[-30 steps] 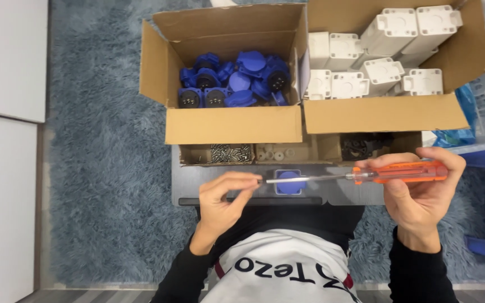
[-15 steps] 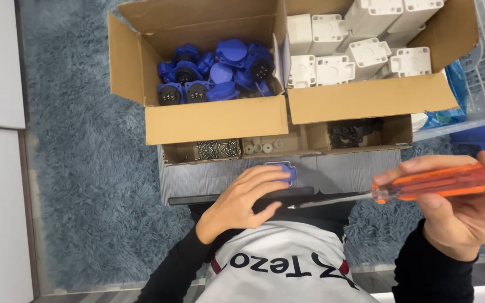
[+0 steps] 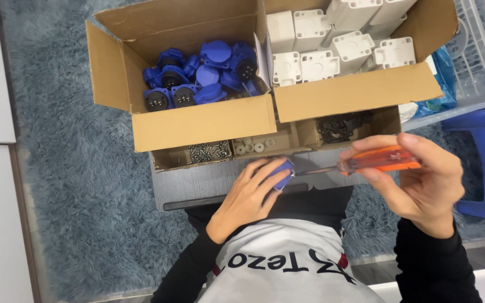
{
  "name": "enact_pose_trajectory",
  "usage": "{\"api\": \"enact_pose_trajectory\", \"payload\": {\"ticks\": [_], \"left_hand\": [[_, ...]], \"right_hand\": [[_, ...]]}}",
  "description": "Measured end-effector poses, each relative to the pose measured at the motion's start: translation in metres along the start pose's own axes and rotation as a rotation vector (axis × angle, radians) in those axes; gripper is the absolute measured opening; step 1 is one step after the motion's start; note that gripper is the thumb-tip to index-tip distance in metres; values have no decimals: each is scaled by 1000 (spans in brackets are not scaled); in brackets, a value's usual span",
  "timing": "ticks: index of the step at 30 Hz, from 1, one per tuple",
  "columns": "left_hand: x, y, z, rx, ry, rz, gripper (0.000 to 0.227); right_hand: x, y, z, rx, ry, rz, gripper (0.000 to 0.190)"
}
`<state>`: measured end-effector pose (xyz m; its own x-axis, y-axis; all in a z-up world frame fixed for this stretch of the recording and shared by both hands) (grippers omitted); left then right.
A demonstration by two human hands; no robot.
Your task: Assemble blue electrical sockets into white plastic housings using a screwdriver.
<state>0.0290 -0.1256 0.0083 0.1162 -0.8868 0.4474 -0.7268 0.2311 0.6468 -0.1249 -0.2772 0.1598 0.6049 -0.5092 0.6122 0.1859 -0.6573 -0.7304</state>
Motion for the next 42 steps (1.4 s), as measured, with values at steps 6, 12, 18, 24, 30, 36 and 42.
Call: {"api": "enact_pose_trajectory", "payload": {"ticks": [6,12,18,24,30,36,42], "left_hand": [[2,0,4,83,69,5,42],[-14,-10,20,180,137,32,55],[-16,-9,21,237,198,59,52],[-17,-10,23,149,223,20,54],[-17,-12,24,18,235,-1,57],[-16,-12,24,-5,242,-4,52],[-17,-13,24,-1,244,1,54]], "right_hand": [[-8,14,1,-99,-42,43,67],[4,7,11,-56,-104,50,62],[12,9,20,44,-163,-42,64],[16,10,28,112,-283,-5,65],[28,-2,36,-23,-463,-157,67],[25,5,37,-243,-320,-291,77],[20,16,44,-323,-160,-315,61]]}}
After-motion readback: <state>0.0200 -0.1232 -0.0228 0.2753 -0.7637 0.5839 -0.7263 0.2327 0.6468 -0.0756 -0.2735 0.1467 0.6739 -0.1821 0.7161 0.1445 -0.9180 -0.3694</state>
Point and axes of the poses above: each hand's wrist, its own x-axis towards the middle knuckle, its own z-axis out of the palm, y = z × x, the point moved 9 cm from there along x, towards the middle knuckle, and after that the axes turned 10 degrees about y, right-handed, at the moved point
